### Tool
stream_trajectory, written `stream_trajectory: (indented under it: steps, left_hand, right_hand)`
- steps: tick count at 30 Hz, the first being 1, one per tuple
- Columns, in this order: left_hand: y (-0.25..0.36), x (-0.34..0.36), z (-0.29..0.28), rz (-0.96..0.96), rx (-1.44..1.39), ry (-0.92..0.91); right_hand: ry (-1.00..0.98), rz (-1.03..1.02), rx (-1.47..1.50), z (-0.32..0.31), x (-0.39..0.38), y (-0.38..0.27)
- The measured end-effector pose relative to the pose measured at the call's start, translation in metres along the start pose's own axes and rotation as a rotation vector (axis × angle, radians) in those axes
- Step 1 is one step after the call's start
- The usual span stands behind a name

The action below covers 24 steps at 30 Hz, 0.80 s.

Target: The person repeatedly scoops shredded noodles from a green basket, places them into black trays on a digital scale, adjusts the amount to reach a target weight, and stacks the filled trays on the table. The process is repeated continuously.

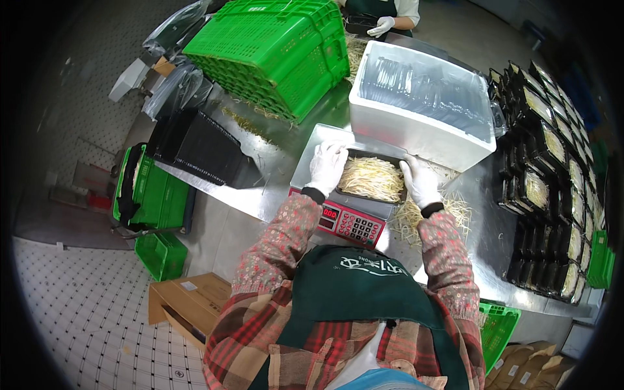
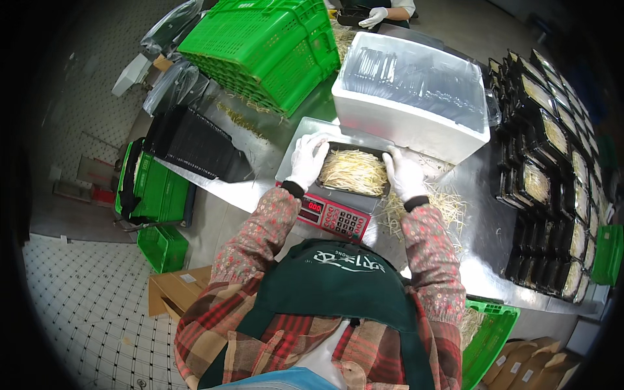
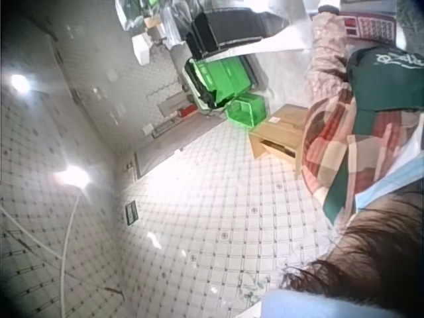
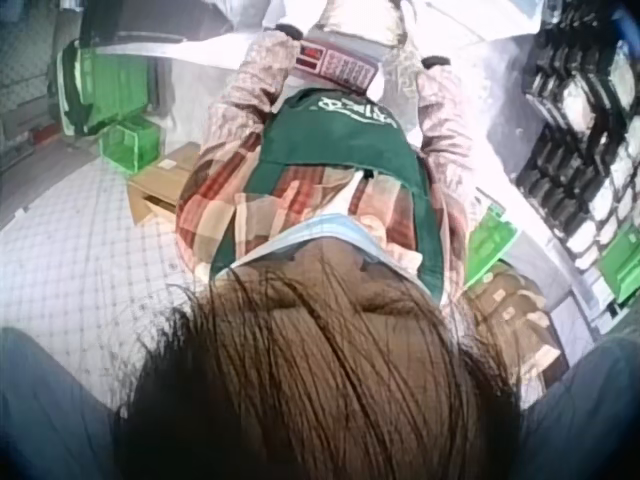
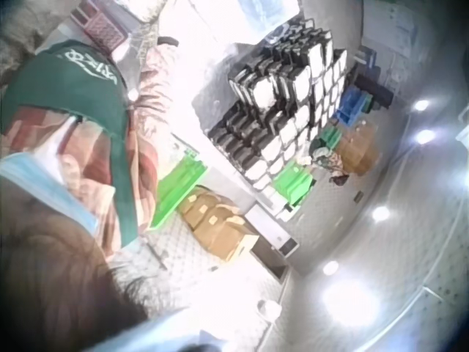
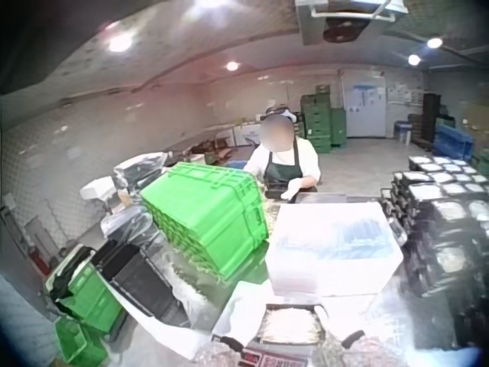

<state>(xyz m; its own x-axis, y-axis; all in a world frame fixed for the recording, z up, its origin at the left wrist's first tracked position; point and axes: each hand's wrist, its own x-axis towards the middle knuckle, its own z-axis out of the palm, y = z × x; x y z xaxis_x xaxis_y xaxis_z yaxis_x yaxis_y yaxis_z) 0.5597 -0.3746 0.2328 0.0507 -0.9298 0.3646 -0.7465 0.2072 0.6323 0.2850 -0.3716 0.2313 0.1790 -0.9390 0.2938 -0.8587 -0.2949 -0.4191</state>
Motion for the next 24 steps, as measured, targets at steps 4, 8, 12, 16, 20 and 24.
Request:
stream_trajectory:
  steps: [4,8,12,16,20,24]
  left_hand:
    - [-0.036,0.014,0.020,-0.208,-0.683,-0.207]
    - [-0.036,0.019,0.017,-0.299,-0.796,-0.361]
    - [-0.053,0.015,0.029,-0.389,-0.916,-0.270]
    - [-0.049,0.008,0.034,-0.431,-0.856,-0.170]
    - [0.006,-0.009,-0.037,-0.722,-0.955,-0.433]
    - [-0.016,-0.062,-0.041,-0.824,-1.240,-0.526]
  right_hand:
    - [0.010,0.082,0.177,0.015,0.004,0.005]
    - [-0.123,0.436,1.221,0.045,0.000,0.026]
    - [-0.095,0.539,1.293,0.049,0.002,0.017]
    - [-0.072,0.507,1.170,0.045,-0.001,0.018]
    - [-0.211,0.663,1.092,-0.008,-0.024,0.016]
    - [-0.453,0.615,1.495,-0.013,-0.067,-0.007]
